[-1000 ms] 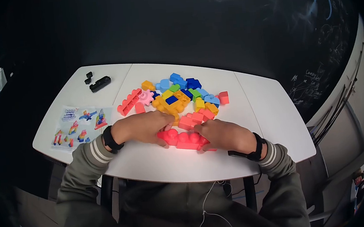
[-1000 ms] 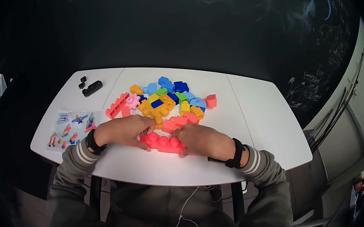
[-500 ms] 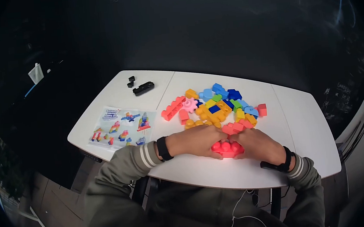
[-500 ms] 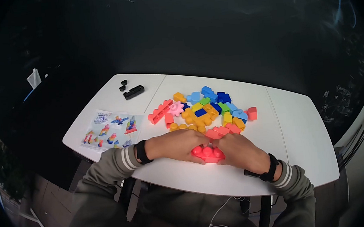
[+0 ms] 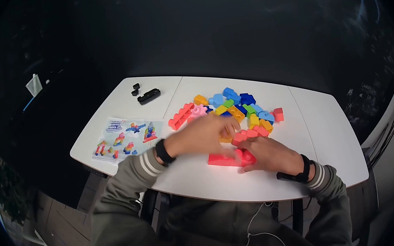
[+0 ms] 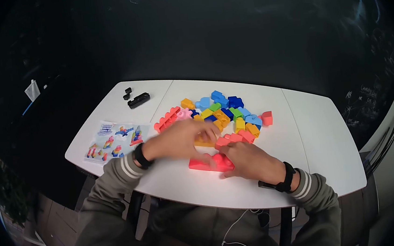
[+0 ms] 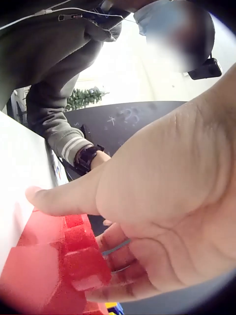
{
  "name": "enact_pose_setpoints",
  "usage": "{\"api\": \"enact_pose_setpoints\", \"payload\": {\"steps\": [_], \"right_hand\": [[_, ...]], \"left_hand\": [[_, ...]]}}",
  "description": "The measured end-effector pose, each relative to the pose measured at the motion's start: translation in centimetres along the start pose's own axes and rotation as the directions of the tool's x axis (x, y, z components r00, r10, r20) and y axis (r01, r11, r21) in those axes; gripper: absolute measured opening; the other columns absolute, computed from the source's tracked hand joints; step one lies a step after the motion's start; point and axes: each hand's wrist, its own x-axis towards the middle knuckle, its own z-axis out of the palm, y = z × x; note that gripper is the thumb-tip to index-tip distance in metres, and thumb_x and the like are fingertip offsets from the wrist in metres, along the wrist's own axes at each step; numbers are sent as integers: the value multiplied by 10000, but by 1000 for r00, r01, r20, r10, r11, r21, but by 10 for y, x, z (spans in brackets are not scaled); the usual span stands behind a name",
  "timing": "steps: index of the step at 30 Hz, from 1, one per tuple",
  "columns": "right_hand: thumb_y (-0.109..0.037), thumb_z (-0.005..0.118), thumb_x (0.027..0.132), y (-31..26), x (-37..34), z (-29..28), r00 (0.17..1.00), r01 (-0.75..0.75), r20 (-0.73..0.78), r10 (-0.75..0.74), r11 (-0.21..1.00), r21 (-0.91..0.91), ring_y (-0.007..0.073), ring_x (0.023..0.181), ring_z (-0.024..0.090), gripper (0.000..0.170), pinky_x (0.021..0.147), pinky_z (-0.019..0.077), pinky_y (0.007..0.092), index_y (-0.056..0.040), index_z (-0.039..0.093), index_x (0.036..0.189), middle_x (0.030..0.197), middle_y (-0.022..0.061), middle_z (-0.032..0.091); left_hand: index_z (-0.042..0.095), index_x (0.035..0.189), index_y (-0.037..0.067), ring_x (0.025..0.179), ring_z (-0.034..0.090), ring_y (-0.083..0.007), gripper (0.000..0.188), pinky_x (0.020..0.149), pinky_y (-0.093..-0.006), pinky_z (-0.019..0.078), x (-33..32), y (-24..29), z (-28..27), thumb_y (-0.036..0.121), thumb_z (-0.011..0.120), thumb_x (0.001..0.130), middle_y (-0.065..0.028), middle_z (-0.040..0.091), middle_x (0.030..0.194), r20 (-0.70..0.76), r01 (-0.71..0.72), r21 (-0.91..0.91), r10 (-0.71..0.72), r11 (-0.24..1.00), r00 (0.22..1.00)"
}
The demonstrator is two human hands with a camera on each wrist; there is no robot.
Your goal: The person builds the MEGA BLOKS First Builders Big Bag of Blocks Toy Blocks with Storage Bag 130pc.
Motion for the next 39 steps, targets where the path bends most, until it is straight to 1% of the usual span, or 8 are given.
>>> {"api": "enact_pose_setpoints", "payload": {"steps": [2, 5, 11, 17, 22, 33, 35, 39], "right_hand": [[-376, 975, 838, 0, -2, -2, 1000, -12, -15, 13, 999, 40, 388, 1116, 735, 680, 982, 588, 448, 0, 722, 1343, 1175, 214, 759], [-487, 948, 844, 11, -3, 0, 960, 169, -227, -162, 986, 8, 384, 1067, 752, 684, 928, 605, 470, 34, 743, 1235, 1063, 210, 781], [-439, 954, 857, 10, -13, -20, 963, 116, -251, -98, 992, 55, 373, 1082, 753, 636, 938, 605, 445, 31, 750, 1232, 1133, 208, 792], [-415, 946, 883, 0, -15, -35, 986, -4, -164, 20, 995, 101, 362, 1195, 724, 541, 1017, 588, 445, -20, 772, 1208, 1231, 172, 775], [-401, 948, 874, 10, -15, -27, 946, 130, -306, -109, 990, 49, 392, 951, 762, 537, 847, 599, 450, 40, 758, 1112, 1036, 224, 785], [-430, 975, 848, 1, -20, -48, 966, -65, -243, 91, 992, 111, 363, 1188, 748, 672, 999, 605, 443, 5, 738, 1302, 1240, 198, 786], [-441, 979, 843, 7, -19, -45, 953, -82, -281, 114, 989, 122, 362, 1204, 746, 745, 990, 609, 445, 10, 703, 1368, 1249, 207, 783], [-452, 996, 822, 13, -17, -39, 906, -33, -415, 84, 991, 128, 369, 1169, 762, 953, 941, 631, 444, -9, 547, 1536, 1268, 217, 773]], "left_hand": [[791, 1049, 33, 810, 787, -295, 422, 755, -385, 610, 9, -10, -31, 452, 812, 1000, -117, 816, 936, -126, 261, -148, -280, 954, 952], [793, 1138, 11, 815, 815, -303, 422, 778, -392, 624, 1, -50, -67, 408, 653, 1121, -164, 825, 906, -381, 491, 323, -364, 809, 850], [798, 1181, 9, 937, 799, -293, 399, 757, -396, 624, -56, -165, -90, 373, 781, 1019, -173, 825, 1060, -121, 590, 588, -661, 554, 741], [799, 1196, 12, 919, 766, -153, 354, 778, -332, 636, -46, -158, -98, 260, 856, 950, -72, 815, 1079, 52, 792, 113, -800, 600, 598], [819, 1121, 13, 916, 790, -246, 451, 841, -371, 626, -41, -147, -85, 371, 924, 867, -137, 830, 1042, 16, 770, 214, -790, 601, 613], [731, 1313, 0, 1068, 708, -277, 448, 915, -321, 569, -44, -134, -105, 218, 863, 945, -136, 721, 1171, -252, 669, 466, -638, 579, 728], [663, 1414, 21, 1113, 694, -333, 506, 1045, -431, 555, -31, -86, -106, 141, 831, 952, -170, 700, 1129, -238, 537, 364, -481, 761, 844], [646, 1444, 92, 1127, 639, -279, 559, 948, -390, 554, -4, -34, -69, 65, 861, 928, -96, 630, 1225, -27, 14, 36, -13, 999, 1000]]}}
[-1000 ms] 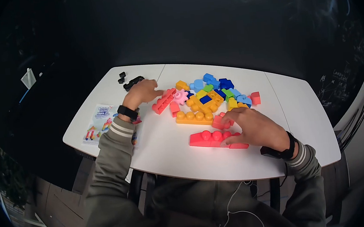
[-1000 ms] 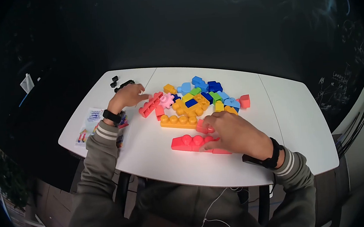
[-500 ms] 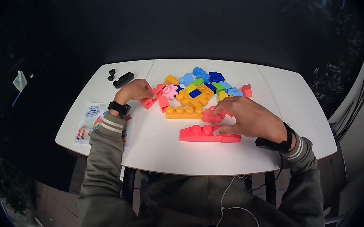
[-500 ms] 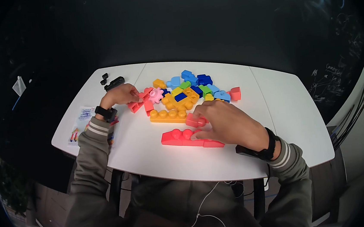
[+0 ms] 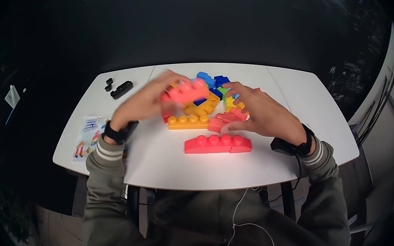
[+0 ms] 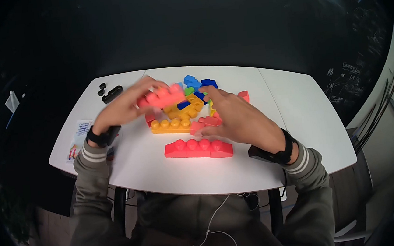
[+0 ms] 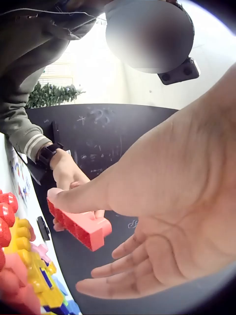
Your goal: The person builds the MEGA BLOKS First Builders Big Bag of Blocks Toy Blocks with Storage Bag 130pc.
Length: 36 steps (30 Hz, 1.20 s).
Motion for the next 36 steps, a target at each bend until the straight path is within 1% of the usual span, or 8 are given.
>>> {"api": "enact_pose_setpoints", "payload": {"steps": [2, 7, 10, 22, 28, 32, 34, 36], "right_hand": [[-449, 1003, 815, -3, 1, -3, 999, 32, -16, -31, 999, 21, 368, 1138, 773, 1001, 921, 639, 435, -26, 504, 1573, 1274, 213, 771], [-286, 1001, 836, -14, 1, -9, 946, -72, 318, 63, 997, 17, 325, 979, 793, 579, 832, 632, 380, -12, 711, 1256, 1081, 172, 803], [-180, 989, 826, -4, -2, 2, 964, 11, 266, -6, 1000, -18, 326, 926, 788, 428, 818, 621, 389, 1, 743, 1125, 1017, 168, 807], [-102, 999, 723, -3, -6, 23, 978, 96, 196, -63, 982, -162, 332, 900, 789, 330, 794, 600, 395, -32, 795, 973, 904, 146, 812], [-123, 1015, 692, -1, -9, 22, 971, 138, 214, -103, 978, -155, 326, 888, 786, 337, 790, 599, 412, -49, 794, 935, 875, 125, 811], [-95, 995, 664, 3, -10, 25, 974, 174, 165, -156, 980, -96, 380, 853, 765, 294, 791, 588, 459, -28, 782, 856, 814, 181, 766], [-142, 1021, 693, -2, -10, 19, 965, 156, 237, -115, 975, -162, 324, 903, 794, 349, 803, 603, 416, -45, 784, 930, 882, 134, 813], [-145, 1020, 699, -6, -11, 17, 963, 140, 250, -100, 979, -151, 325, 902, 796, 352, 805, 606, 411, -40, 788, 943, 891, 140, 815]], "left_hand": [[644, 1448, 91, 1144, 641, -279, 560, 962, -395, 552, 10, 30, 27, 101, 870, 935, -96, 634, 1234, 75, -66, 7, 66, 998, 995], [631, 1469, 98, 1191, 642, -274, 589, 999, -416, 549, 11, 50, 69, 255, 888, 963, -95, 640, 1300, 288, -52, -82, 74, 995, 955], [584, 1515, 98, 1242, 642, -299, 651, 1034, -428, 548, 10, 53, 76, 281, 885, 968, -108, 618, 1375, 325, -4, -14, 8, 1000, 946], [387, 1598, 32, 1345, 629, -383, 731, 1139, -436, 502, 0, 45, 89, 409, 738, 1080, -241, 567, 1488, 474, 74, -54, -40, 996, 880], [389, 1591, 32, 1324, 585, -334, 680, 1135, -412, 469, 6, 58, 75, 398, 702, 1110, -196, 557, 1447, 567, 138, -67, -76, 988, 820], [445, 1584, 64, 1205, 628, -301, 618, 1051, -386, 516, 10, 23, 53, 376, 697, 1113, -170, 593, 1368, 373, 215, -277, -101, 936, 922], [576, 1510, 77, 1080, 678, -258, 540, 940, -373, 569, 14, 34, 30, 331, 761, 1071, -148, 667, 1282, 111, 336, 49, -339, 941, 934], [648, 1422, 61, 1028, 698, -249, 495, 890, -377, 581, 6, 12, 23, 314, 808, 1028, -134, 702, 1222, 179, 302, 122, -320, 945, 930]]}}
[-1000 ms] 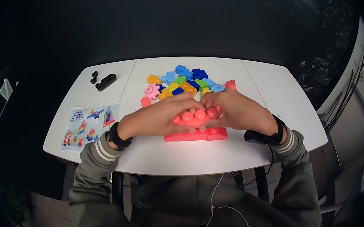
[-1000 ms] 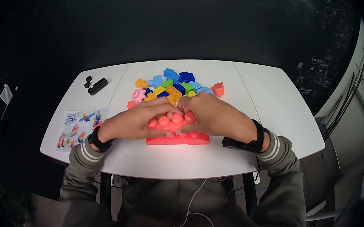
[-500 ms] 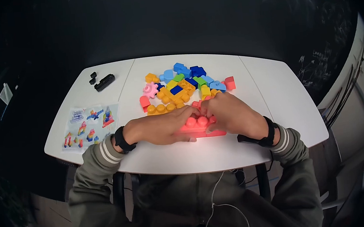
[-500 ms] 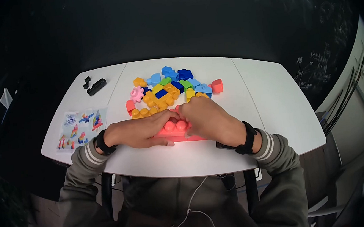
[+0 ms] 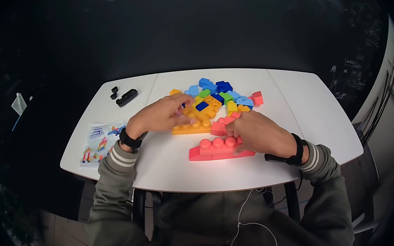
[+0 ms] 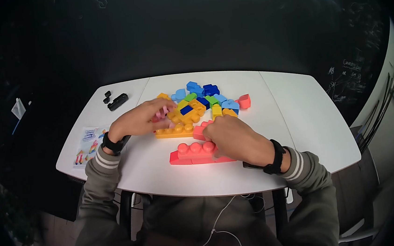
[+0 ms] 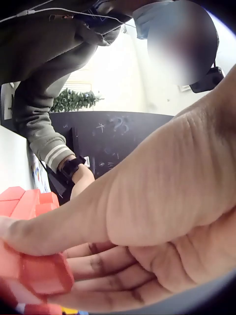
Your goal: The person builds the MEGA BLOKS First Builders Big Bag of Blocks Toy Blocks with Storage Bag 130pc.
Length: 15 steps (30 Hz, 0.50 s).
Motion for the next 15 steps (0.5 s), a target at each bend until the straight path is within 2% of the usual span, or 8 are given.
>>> {"api": "enact_pose_setpoints", "payload": {"steps": [1, 2, 4, 8, 10, 11, 13, 15], "right_hand": [[-148, 1018, 705, -2, 0, 0, 1000, -19, 20, 19, 1000, 14, 327, 900, 799, 356, 808, 609, 405, -35, 791, 955, 900, 145, 816], [-148, 1018, 705, -3, 1, 0, 1000, -11, 25, 10, 1000, 19, 327, 900, 799, 356, 808, 609, 405, -35, 791, 955, 900, 145, 816], [-158, 1018, 716, -5, 0, 2, 1000, -7, 18, 5, 996, 87, 331, 896, 801, 372, 808, 614, 394, -23, 797, 984, 919, 158, 819], [-176, 1016, 729, -11, 3, 4, 1000, 23, 10, -24, 994, 103, 331, 901, 802, 386, 807, 616, 384, -11, 798, 1002, 926, 166, 818], [-204, 1020, 736, -12, 2, 8, 1000, 16, 9, -17, 993, 113, 330, 886, 797, 402, 805, 614, 381, -3, 788, 996, 915, 165, 810], [-239, 1014, 751, -12, 1, 9, 999, 36, -9, -36, 994, 100, 341, 866, 785, 412, 794, 608, 388, -5, 779, 995, 909, 167, 799], [-250, 1010, 757, -15, -1, 9, 998, 60, -22, -58, 995, 76, 351, 861, 778, 416, 791, 606, 394, -8, 776, 1002, 909, 169, 794], [-266, 993, 776, -18, -4, 11, 998, 59, -17, -58, 995, 84, 377, 863, 762, 418, 788, 600, 411, -11, 771, 1023, 909, 173, 787]], "left_hand": [[721, 1333, 45, 977, 717, -241, 450, 839, -381, 592, 0, -13, 0, 297, 855, 985, -121, 738, 1161, 71, -29, 70, 24, 997, 997], [721, 1333, 45, 977, 717, -241, 450, 839, -381, 592, 2, -22, 1, 297, 855, 985, -121, 738, 1161, 71, -17, 68, 13, 998, 997], [778, 1209, 28, 967, 745, -254, 427, 823, -387, 592, 4, -31, 4, 285, 922, 899, -107, 772, 1106, 209, -65, 110, 41, 992, 977], [794, 1146, 41, 953, 762, -277, 377, 816, -388, 591, 3, -18, 23, 258, 934, 871, -97, 783, 1050, 128, -3, 176, -20, 984, 992], [790, 1125, 60, 945, 767, -292, 337, 817, -400, 592, -2, -8, 34, 229, 930, 869, -97, 784, 1016, 66, -118, 272, 103, 955, 992], [790, 1125, 60, 945, 767, -292, 337, 817, -400, 592, -3, 1, 35, 229, 930, 869, -97, 784, 1016, 56, -113, 280, 102, 953, 993], [780, 1092, 60, 956, 769, -304, 288, 809, -418, 588, -5, 19, 34, 207, 911, 882, -99, 778, 984, 174, -62, 230, 21, 971, 984], [776, 1090, 61, 957, 770, -302, 273, 811, -417, 589, -5, 21, 41, 210, 899, 898, -96, 777, 975, 187, -85, 220, 44, 972, 981]]}}
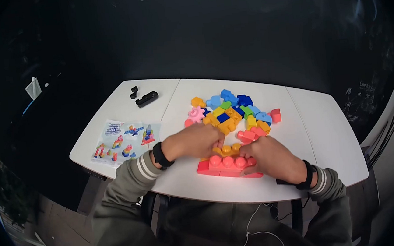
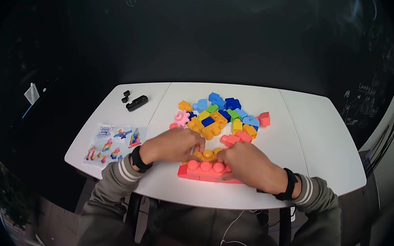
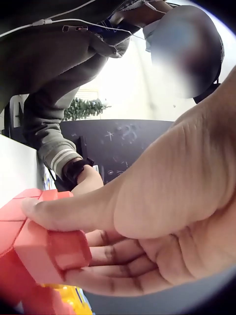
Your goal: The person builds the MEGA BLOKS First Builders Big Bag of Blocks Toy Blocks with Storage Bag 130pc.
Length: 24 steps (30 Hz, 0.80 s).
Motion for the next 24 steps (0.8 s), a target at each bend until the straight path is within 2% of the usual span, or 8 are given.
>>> {"api": "enact_pose_setpoints", "payload": {"steps": [3, 5, 7, 9, 12, 15, 18, 24], "right_hand": [[-249, 984, 769, -8, -4, -1, 1000, 15, -3, -15, 1000, 18, 404, 870, 765, 410, 798, 603, 473, -25, 759, 1029, 862, 194, 765], [-241, 976, 800, -12, -6, -1, 1000, 24, 5, -24, 1000, 18, 422, 874, 763, 404, 808, 606, 480, -1, 754, 1037, 869, 213, 762], [-234, 965, 837, -14, -8, 0, 996, -72, 59, 65, 989, 133, 442, 892, 760, 411, 815, 607, 486, 30, 742, 1059, 899, 238, 761], [-270, 983, 821, -15, -9, 1, 995, -83, 53, 79, 992, 90, 429, 931, 762, 489, 844, 614, 473, 30, 728, 1112, 976, 240, 759], [-342, 1018, 789, -13, -10, 8, 992, -119, 33, 118, 992, 29, 403, 1008, 766, 650, 903, 627, 447, 30, 699, 1217, 1131, 242, 756], [-471, 1001, 787, -1, -9, 20, 997, -68, 19, 69, 996, -52, 432, 1076, 747, 753, 959, 616, 472, 19, 671, 1253, 1182, 253, 728], [-556, 956, 804, 0, -4, 24, 988, -78, 123, 93, 990, -121, 422, 1126, 716, 762, 900, 625, 487, 56, 687, 1169, 1097, 241, 717], [-653, 908, 821, 7, -5, 21, 958, -100, 262, 120, 991, -90, 393, 1151, 727, 835, 981, 592, 468, 28, 710, 1264, 1159, 226, 739]], "left_hand": [[764, 1102, 61, 952, 767, -302, 247, 822, -413, 592, 1, 8, -1, 218, 866, 941, -101, 775, 988, 45, -21, -15, 22, 1000, 999], [760, 1131, 52, 948, 758, -293, 239, 829, -412, 594, 4, 6, 4, 242, 822, 1000, -113, 770, 1035, 80, -150, -251, 174, 956, 981], [756, 1144, 32, 1004, 737, -290, 305, 876, -424, 585, 8, 7, 7, 328, 749, 1070, -132, 754, 1077, 113, -154, -311, 198, 938, 974], [747, 1190, 19, 1063, 713, -297, 418, 927, -432, 569, 11, 6, 12, 423, 664, 1122, -150, 738, 1120, 128, -215, -352, 275, 911, 953], [702, 1305, 28, 1092, 686, -310, 525, 948, -425, 553, 8, 8, 12, 506, 689, 1086, -148, 693, 1201, 219, -71, -455, 188, 888, 957], [634, 1430, 51, 1089, 670, -298, 659, 940, -405, 553, -3, 26, -4, 539, 769, 1007, -125, 639, 1277, 282, -108, -328, 206, 938, 937], [606, 1469, 67, 1099, 658, -283, 749, 938, -394, 553, 3, 25, 5, 542, 828, 934, -109, 609, 1299, 307, -124, -278, 211, 952, 928], [629, 1459, 92, 1101, 668, -285, 733, 928, -392, 557, -2, 24, 5, 519, 863, 911, -108, 632, 1284, 263, -127, -335, 222, 934, 939]]}}
